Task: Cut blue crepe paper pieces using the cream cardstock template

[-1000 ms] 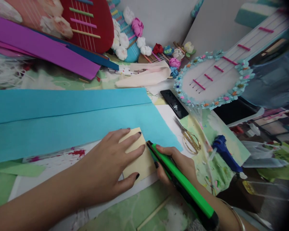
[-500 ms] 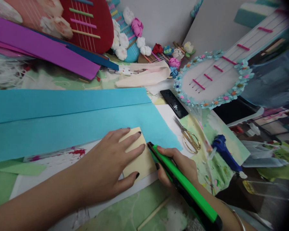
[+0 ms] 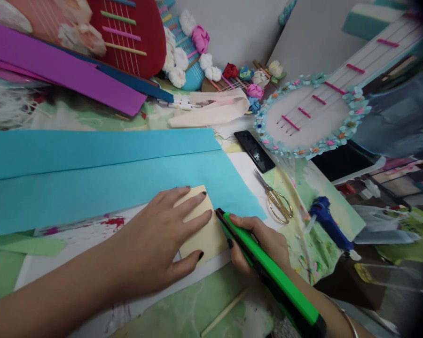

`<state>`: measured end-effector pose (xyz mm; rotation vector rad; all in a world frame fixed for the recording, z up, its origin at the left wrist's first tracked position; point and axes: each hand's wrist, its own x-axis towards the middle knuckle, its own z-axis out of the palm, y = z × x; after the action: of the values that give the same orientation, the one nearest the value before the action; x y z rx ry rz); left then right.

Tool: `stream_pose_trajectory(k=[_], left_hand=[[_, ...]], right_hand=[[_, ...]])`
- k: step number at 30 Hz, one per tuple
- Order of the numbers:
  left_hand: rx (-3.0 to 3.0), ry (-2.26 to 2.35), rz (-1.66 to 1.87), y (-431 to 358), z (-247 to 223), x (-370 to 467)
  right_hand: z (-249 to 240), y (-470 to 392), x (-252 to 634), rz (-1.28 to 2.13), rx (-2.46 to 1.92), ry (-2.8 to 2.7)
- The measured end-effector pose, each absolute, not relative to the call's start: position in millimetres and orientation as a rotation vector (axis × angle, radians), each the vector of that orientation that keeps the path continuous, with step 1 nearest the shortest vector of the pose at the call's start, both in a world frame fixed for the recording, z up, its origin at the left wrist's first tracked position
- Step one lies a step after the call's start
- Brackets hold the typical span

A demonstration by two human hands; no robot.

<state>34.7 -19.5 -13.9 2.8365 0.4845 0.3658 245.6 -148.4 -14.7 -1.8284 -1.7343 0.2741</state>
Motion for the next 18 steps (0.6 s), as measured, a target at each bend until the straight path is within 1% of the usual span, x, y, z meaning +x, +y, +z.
stream_pose_trajectory(k=[8,13,18], left_hand=[[2.833,0.481,0.386,-18.8,-13.6,33.9],[2.824,0.496,0.405,-20.3,-14.5,33.4],[2.819,0.505,0.387,-19.4,-15.3,33.4]], right_hand=[[-11.2,-148.6,243.5,0.178,-1.840,-1.746],[-11.9,-148.8,243.8,0.213,-1.822,-1.740],[-11.5,-147.2,239.8,0.100,-1.790,-1.737]])
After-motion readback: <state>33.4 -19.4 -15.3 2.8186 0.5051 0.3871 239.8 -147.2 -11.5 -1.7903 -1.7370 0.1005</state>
